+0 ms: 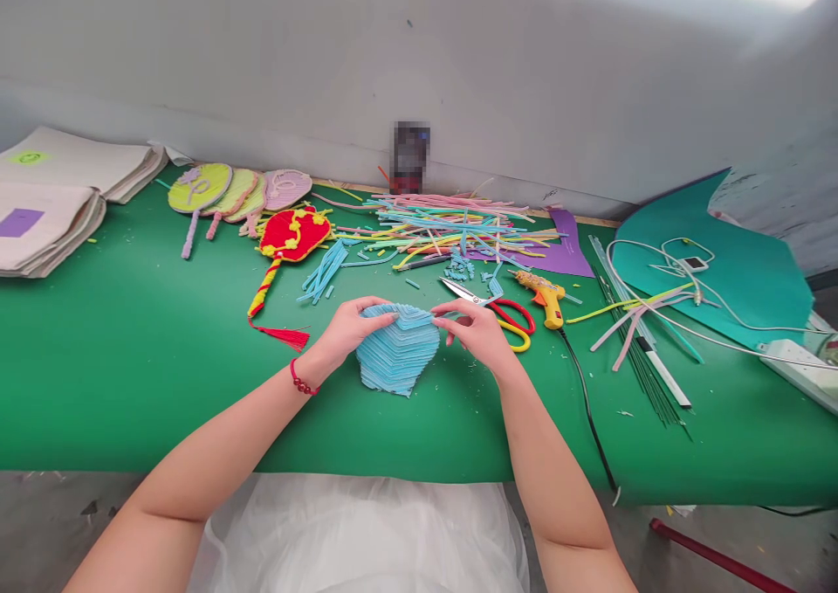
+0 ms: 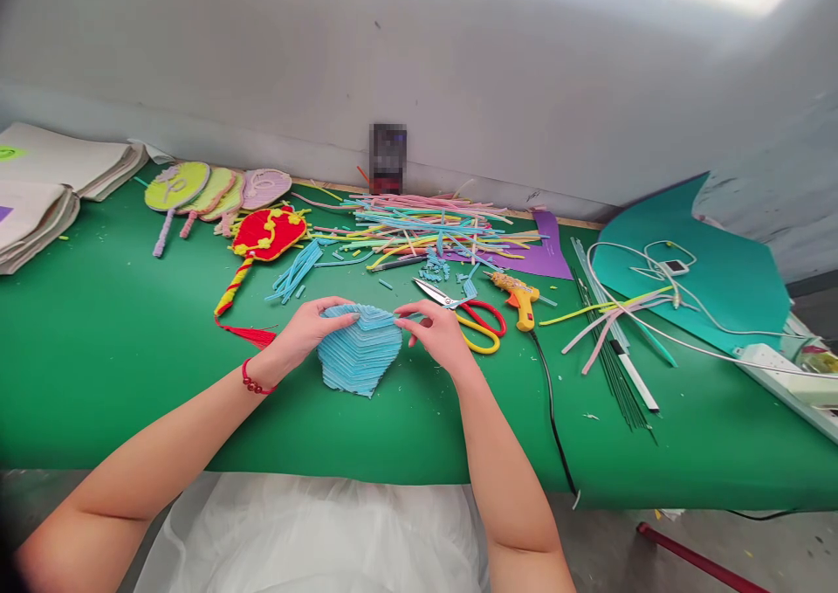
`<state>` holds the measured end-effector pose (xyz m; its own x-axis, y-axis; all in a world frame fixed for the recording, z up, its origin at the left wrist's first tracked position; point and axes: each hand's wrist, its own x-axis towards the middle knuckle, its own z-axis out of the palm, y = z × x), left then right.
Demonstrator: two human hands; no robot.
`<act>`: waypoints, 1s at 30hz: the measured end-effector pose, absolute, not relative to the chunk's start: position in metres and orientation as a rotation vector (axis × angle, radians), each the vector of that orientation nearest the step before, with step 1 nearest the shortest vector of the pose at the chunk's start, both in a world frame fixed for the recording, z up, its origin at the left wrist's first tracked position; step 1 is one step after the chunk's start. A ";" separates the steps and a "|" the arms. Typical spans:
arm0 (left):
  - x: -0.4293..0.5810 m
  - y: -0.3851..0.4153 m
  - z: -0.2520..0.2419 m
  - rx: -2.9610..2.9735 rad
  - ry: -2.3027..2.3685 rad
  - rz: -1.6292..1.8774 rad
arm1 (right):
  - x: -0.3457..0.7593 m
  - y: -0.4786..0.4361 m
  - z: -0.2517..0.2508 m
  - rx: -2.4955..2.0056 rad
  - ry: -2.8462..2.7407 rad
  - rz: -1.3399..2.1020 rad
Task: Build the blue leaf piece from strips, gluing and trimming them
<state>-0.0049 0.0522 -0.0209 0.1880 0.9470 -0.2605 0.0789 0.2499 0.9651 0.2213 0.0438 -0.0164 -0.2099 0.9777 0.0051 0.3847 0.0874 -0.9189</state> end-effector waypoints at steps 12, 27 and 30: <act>-0.010 0.064 -0.042 1.377 1.303 0.841 | 0.268 0.063 -0.027 -1.695 -1.526 0.410; -0.012 0.068 -0.046 1.453 1.317 0.877 | 0.357 0.079 -0.059 -2.252 -1.034 -0.056; -0.011 0.067 -0.043 1.380 1.296 0.880 | 0.365 0.083 -0.068 -2.327 -0.935 -0.056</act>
